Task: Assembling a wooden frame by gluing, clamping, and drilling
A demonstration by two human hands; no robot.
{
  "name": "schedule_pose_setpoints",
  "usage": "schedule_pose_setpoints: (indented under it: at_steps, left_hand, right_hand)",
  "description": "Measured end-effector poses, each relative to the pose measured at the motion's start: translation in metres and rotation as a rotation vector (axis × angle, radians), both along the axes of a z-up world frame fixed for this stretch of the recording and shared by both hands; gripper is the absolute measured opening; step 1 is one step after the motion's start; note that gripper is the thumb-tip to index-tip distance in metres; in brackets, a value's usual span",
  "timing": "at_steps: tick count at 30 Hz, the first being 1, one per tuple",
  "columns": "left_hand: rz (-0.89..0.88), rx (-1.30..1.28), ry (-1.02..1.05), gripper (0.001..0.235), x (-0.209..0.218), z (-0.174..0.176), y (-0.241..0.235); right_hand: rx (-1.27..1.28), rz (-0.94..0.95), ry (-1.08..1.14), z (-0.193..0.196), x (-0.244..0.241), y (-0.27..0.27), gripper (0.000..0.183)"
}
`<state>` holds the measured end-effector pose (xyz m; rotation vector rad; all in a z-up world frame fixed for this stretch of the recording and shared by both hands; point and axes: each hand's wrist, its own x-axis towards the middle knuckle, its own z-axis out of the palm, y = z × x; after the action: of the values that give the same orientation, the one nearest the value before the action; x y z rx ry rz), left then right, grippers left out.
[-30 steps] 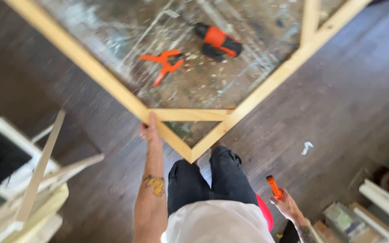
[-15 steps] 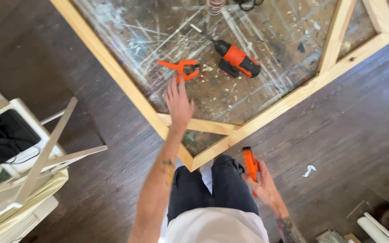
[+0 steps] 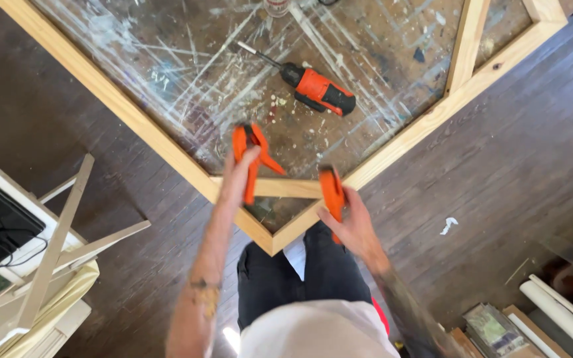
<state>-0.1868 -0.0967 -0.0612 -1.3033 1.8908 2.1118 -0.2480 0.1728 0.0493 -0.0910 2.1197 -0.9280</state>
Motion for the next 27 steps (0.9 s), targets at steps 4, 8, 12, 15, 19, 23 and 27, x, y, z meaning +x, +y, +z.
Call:
schedule_pose_setpoints:
  at_steps: [4,8,12,15,19,23,27]
  left_hand:
    - [0.342,0.375,0.078,0.070,0.030,0.085,0.059]
    - [0.553,0.404,-0.029,0.077,0.091,0.054,0.073]
    - [0.610,0.356,-0.096,0.060,0.147,0.039,0.029]
    - [0.636,0.357,-0.059,0.058,0.205,0.039,-0.017]
    - [0.766,0.365,0.061,0.052,0.286,0.076,-0.112]
    - [0.813,0.317,0.086,0.054,0.346,0.078,-0.214]
    - [0.802,0.341,0.148,0.056,0.310,0.108,-0.281]
  right_hand:
    - [-0.049,0.233,0.171,0.024,0.017,-0.094,0.091]
    - [0.140,0.538,0.214,0.007,0.073,-0.127,0.103]
    - [0.191,0.607,0.316,0.003,0.118,-0.166,0.104]
    - [0.082,0.708,0.333,0.016,0.147,-0.201,0.112]
    - [-0.237,0.548,0.196,0.059,0.145,-0.249,0.090]
    - [0.007,0.318,0.168,0.056,0.112,-0.257,0.061]
    - [0.012,0.174,0.126,0.065,0.112,-0.266,0.068]
